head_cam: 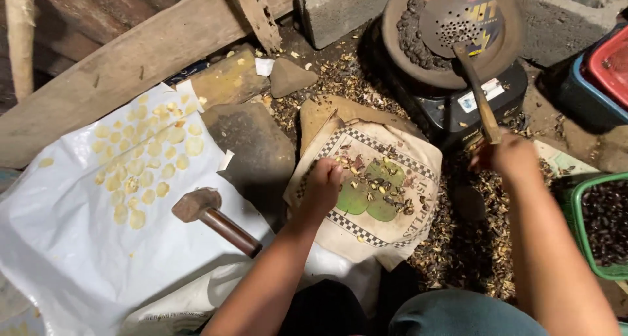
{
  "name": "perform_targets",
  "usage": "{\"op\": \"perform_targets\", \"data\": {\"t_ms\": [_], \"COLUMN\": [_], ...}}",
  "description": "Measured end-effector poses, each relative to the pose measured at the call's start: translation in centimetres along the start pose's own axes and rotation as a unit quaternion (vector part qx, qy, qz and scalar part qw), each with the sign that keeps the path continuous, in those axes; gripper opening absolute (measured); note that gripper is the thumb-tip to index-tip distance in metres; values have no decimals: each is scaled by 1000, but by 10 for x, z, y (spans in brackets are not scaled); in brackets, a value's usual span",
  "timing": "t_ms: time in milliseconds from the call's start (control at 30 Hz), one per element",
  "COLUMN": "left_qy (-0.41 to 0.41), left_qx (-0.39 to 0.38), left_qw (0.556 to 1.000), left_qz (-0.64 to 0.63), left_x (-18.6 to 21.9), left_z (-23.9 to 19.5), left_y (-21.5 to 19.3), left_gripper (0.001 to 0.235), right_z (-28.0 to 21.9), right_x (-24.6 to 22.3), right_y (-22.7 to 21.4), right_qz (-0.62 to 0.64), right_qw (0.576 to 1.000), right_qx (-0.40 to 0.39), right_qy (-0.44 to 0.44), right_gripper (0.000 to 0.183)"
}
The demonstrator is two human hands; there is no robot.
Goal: The person cracks open cocoa pods with a hammer, removes the beans, and places them on a white sheet. They then use a stone to crush the beans on a patterned cloth and stir beans in a pan over a small stove.
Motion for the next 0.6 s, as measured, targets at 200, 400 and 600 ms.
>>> {"op": "perform_targets", "data": {"t_ms": [200,400,600], "left_qy": [-103,-144,-115], "left_qx": [-81,-143,-177], "left_qw": [988,974,967], "left_qz": [82,105,142], "left_x": [-46,-69,-18], "left_z": [-42,-89,-103], "left_y": [14,29,19], "left_gripper": [32,45,24], "right_z": [9,-74,-62], "right_x": [-5,-15,-4], "right_y": [46,160,191], "right_qz": [262,-108,-260], "right_qw": [934,965,923], "right_qx": [-120,-156,-153], "right_qy": [212,-178,-238], "right_gripper": [28,18,32]}}
Point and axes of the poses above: each hand's wrist, its own z-axis towards the middle knuckle, its own y-axis out of the palm, x = y × z, the point moved 7 cm from there along z, towards the middle knuckle
